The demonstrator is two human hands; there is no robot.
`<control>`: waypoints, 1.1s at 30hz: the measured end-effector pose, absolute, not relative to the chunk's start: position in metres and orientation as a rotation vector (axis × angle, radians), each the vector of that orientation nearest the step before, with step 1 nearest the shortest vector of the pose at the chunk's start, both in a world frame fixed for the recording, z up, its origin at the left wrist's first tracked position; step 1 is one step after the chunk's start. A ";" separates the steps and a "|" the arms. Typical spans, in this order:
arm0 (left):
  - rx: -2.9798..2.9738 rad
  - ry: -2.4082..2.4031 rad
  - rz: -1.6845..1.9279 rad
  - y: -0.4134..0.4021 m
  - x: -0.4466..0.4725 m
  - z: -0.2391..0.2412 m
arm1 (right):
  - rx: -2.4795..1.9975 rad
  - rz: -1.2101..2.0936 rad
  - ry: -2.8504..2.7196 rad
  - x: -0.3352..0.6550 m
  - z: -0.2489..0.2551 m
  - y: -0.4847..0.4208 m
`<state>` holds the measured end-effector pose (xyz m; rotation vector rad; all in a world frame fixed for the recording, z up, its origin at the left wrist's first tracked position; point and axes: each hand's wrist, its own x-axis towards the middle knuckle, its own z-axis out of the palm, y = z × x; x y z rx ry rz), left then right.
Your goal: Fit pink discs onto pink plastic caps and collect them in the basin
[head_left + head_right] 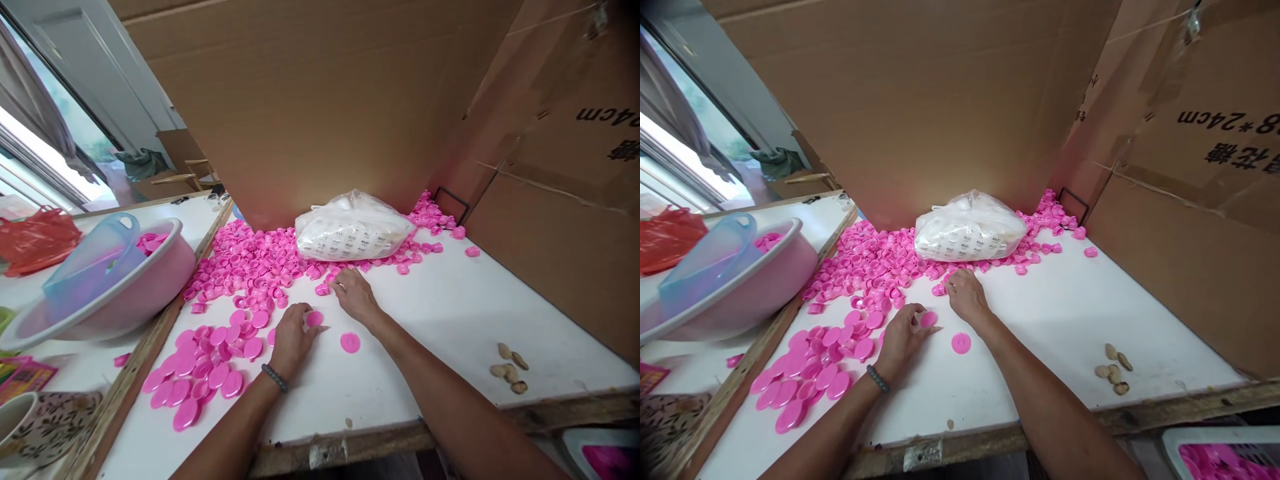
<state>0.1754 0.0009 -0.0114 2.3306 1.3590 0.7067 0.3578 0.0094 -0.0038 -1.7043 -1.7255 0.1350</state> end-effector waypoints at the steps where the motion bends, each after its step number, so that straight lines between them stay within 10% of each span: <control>1: 2.330 1.371 0.710 0.001 0.175 -0.013 | -1.735 0.128 -1.715 0.356 -0.005 0.009; 33: 2.111 1.380 0.513 0.009 0.172 -0.015 | -1.422 0.186 -2.454 0.320 -0.012 -0.013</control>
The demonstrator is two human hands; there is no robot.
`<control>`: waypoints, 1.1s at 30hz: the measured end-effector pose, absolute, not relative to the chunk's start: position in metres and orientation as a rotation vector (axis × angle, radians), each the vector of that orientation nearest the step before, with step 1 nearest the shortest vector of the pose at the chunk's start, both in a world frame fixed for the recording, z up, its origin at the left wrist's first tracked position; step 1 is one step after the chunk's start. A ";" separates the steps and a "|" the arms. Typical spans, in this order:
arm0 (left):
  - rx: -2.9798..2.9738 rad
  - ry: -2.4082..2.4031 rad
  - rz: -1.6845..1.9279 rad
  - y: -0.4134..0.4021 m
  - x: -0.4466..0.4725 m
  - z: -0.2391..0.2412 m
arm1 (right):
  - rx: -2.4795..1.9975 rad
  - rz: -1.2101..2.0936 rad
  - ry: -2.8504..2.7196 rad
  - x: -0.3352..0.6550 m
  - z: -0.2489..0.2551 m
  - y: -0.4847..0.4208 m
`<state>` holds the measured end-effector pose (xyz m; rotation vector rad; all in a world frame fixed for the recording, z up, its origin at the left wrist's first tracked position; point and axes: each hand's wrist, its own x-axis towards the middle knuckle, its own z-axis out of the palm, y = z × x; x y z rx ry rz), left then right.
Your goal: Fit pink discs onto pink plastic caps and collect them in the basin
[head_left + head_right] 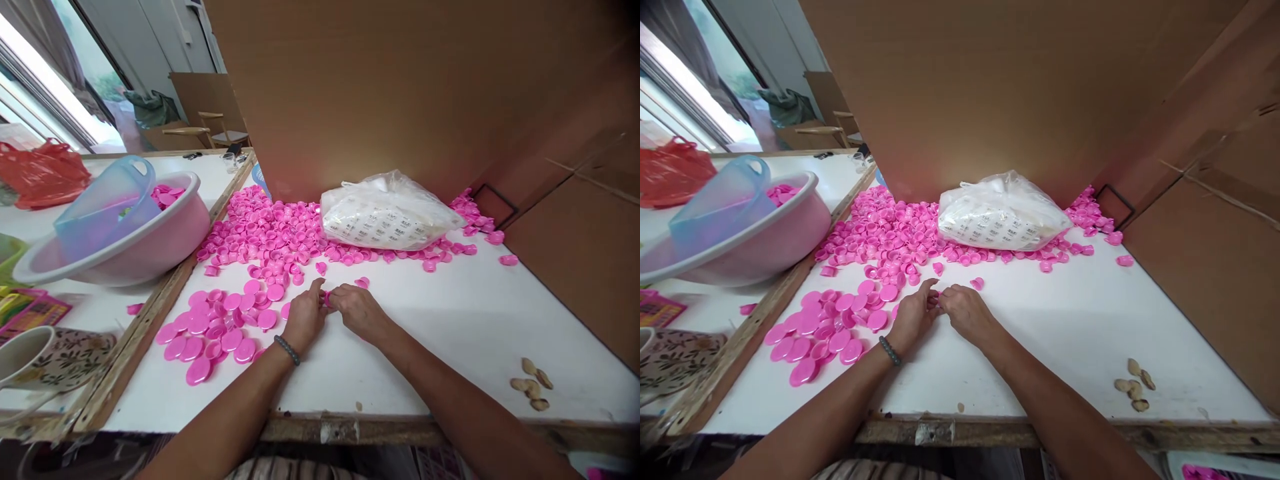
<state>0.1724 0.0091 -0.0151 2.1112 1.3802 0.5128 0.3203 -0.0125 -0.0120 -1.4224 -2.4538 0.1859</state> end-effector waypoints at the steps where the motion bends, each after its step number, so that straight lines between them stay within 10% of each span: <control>1: 2.117 1.369 0.523 0.009 0.171 -0.015 | -1.417 0.215 -2.424 0.320 -0.011 -0.013; 12: 1.846 1.234 0.655 0.018 0.159 0.000 | -1.422 1.253 -1.428 0.323 -0.009 -0.011; 33: 1.372 1.343 0.197 0.058 0.169 0.012 | -1.521 0.727 -2.111 0.324 -0.006 0.008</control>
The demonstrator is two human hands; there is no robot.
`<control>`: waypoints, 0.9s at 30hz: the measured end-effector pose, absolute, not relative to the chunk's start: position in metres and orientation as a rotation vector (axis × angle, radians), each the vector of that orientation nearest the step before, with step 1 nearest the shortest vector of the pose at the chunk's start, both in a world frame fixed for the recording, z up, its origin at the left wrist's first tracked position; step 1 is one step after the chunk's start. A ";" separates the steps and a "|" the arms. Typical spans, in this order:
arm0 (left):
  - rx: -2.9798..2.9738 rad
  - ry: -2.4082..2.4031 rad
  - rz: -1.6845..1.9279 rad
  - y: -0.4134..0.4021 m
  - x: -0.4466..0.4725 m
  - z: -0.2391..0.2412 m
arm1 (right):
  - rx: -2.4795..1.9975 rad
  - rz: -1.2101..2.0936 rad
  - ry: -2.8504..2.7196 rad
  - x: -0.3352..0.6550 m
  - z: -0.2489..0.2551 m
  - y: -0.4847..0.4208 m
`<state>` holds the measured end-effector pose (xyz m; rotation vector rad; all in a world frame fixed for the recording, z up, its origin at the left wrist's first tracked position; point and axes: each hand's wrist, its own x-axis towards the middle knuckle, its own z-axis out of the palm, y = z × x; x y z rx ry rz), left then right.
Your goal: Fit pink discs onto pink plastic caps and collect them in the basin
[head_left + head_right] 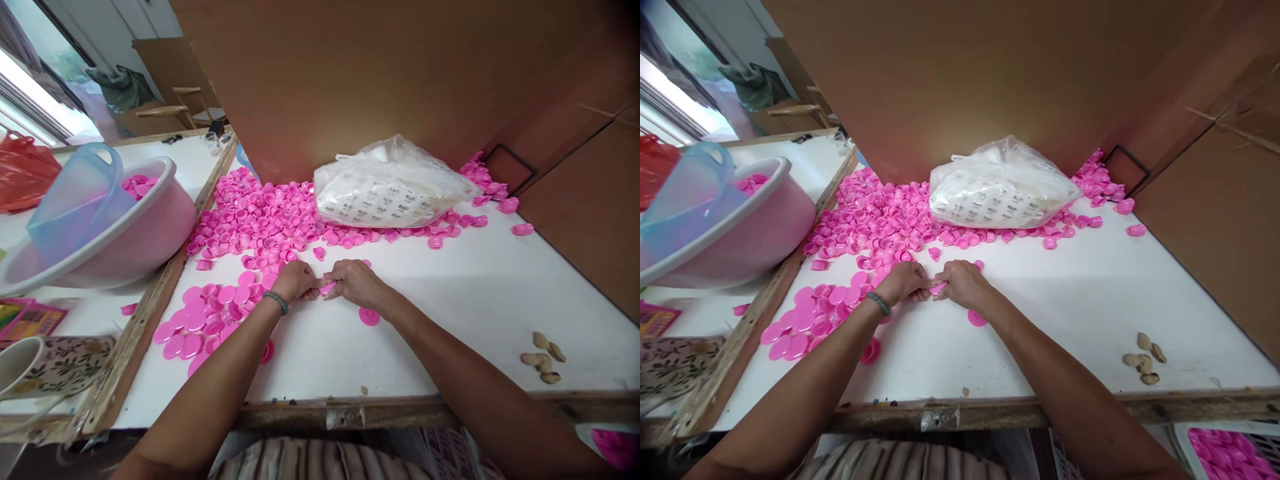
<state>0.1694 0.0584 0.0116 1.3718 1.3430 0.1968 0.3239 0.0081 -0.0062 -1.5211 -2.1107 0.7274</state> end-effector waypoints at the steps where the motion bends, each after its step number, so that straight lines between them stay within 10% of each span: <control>1: 1.380 1.348 0.189 0.059 0.169 0.012 | -1.535 0.729 -2.109 0.323 -0.005 0.008; 9: 1.474 1.327 0.374 0.047 0.170 0.006 | -1.584 0.485 -2.105 0.324 0.001 -0.008; 27: 1.221 1.153 0.426 0.033 0.166 -0.005 | -1.429 1.072 -1.870 0.341 -0.006 -0.011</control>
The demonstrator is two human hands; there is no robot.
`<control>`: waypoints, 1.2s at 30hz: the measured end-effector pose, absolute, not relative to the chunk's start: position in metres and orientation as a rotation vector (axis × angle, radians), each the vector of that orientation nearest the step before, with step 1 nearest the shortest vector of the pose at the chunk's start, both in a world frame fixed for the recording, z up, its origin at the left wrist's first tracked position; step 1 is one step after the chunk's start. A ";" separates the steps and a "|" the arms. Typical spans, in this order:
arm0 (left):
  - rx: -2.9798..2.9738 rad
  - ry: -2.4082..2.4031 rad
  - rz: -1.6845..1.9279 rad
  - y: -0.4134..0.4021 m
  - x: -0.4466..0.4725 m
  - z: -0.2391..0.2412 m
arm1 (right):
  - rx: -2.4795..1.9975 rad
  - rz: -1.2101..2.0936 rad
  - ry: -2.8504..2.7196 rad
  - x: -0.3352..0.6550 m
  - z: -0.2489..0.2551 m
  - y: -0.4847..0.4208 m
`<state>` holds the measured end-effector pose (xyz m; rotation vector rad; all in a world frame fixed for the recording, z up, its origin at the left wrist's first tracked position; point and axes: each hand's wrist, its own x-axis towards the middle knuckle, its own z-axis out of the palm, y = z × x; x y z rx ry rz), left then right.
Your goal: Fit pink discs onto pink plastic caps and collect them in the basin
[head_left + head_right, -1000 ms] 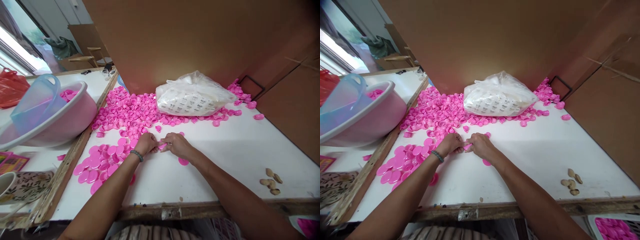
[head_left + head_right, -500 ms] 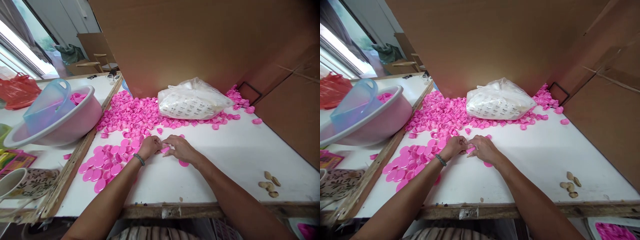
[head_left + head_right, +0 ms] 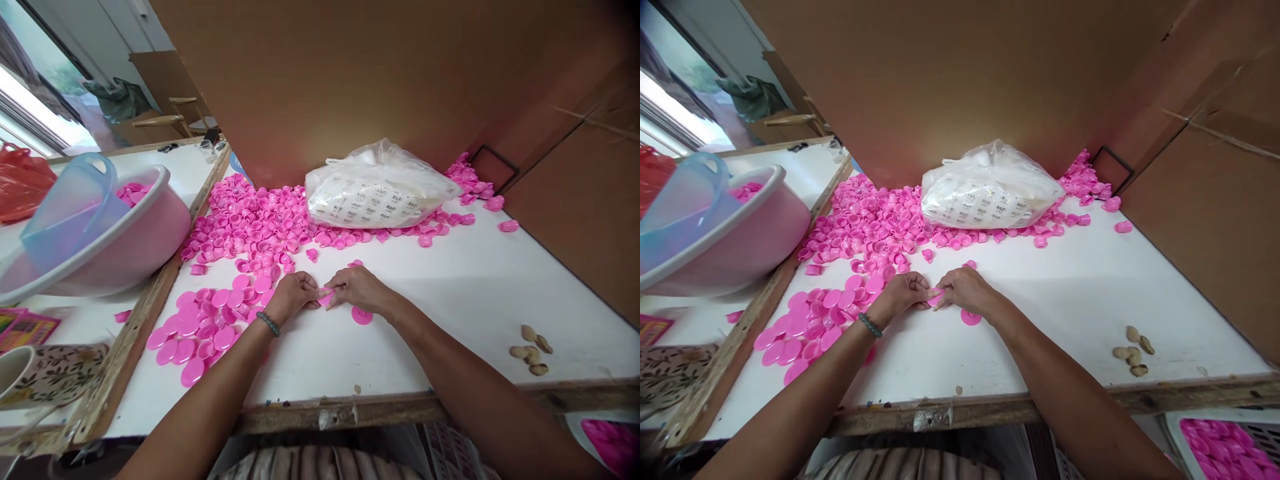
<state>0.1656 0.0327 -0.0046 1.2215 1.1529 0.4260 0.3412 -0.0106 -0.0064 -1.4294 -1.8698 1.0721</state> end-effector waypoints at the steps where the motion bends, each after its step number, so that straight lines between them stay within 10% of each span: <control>1: 1.225 1.152 0.427 0.033 0.165 -0.006 | -1.434 1.065 -1.887 0.341 -0.007 -0.010; 20: 2.177 1.666 0.347 0.003 0.152 0.030 | -1.933 0.305 -1.809 0.375 0.018 -0.007; 28: 2.557 0.911 0.360 -0.029 0.210 0.004 | -1.916 0.447 -1.968 0.372 0.001 -0.003; 36: 2.508 1.196 0.506 -0.006 0.189 -0.008 | -2.022 0.563 -1.878 0.372 0.012 -0.004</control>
